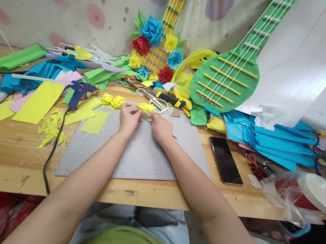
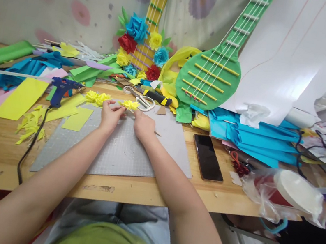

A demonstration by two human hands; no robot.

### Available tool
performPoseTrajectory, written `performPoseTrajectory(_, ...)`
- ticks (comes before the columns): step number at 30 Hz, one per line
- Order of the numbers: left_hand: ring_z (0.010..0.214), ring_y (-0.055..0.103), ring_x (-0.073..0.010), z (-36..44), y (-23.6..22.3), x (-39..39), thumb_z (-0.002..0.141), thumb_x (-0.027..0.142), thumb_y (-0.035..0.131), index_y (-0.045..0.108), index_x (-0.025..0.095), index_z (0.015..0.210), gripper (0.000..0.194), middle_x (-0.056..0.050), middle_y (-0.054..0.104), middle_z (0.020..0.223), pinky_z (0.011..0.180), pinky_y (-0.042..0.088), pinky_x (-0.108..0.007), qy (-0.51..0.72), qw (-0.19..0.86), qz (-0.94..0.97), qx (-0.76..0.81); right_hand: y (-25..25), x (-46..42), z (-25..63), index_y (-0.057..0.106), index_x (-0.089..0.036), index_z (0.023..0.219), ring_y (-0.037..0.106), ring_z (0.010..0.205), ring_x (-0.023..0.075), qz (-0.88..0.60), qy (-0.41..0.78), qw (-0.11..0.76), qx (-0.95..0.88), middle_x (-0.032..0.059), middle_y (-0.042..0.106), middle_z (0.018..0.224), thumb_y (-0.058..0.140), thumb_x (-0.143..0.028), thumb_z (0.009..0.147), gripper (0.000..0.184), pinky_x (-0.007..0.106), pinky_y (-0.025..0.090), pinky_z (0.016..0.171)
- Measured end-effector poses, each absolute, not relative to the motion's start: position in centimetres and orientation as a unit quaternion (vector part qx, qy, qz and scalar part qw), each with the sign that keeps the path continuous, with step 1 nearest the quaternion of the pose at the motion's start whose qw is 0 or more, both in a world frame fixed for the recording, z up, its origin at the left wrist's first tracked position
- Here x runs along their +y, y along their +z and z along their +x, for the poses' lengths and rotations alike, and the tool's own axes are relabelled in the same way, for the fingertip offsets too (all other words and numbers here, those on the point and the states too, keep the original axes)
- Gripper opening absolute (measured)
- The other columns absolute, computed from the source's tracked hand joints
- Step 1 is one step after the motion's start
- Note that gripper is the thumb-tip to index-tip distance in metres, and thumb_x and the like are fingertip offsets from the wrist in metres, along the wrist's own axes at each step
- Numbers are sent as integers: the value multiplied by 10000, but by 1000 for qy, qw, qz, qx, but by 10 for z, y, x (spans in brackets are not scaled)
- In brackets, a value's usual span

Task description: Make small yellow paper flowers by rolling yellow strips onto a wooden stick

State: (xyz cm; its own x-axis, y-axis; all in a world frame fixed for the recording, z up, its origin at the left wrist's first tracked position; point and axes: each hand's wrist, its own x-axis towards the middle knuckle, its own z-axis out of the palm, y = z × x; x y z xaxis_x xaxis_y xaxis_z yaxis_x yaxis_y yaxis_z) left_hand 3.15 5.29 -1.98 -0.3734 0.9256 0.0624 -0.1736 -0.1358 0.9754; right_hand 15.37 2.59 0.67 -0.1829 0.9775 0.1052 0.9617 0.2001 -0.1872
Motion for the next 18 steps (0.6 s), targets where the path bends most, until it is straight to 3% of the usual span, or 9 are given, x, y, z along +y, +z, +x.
performPoseTrajectory(13, 552, 609, -106, 19, -2, 44, 599, 13, 603, 303, 185, 804, 402, 57, 581, 565, 602, 495, -243, 629, 535, 286, 486, 0, 15, 159, 492, -238, 1051, 585, 867, 156, -602, 23, 128, -788, 26, 635, 1012, 249, -284, 900, 290, 242, 363, 655)
performPoseTrajectory(18, 581, 619, -114, 19, -3, 44, 593, 45, 632, 302, 188, 807, 418, 48, 590, 584, 632, 496, -256, 626, 533, 303, 482, -3, 17, 162, 504, -242, 1039, 593, 852, 155, -604, 13, 142, -784, 18, 642, 1000, 256, -302, 903, 289, 242, 352, 643)
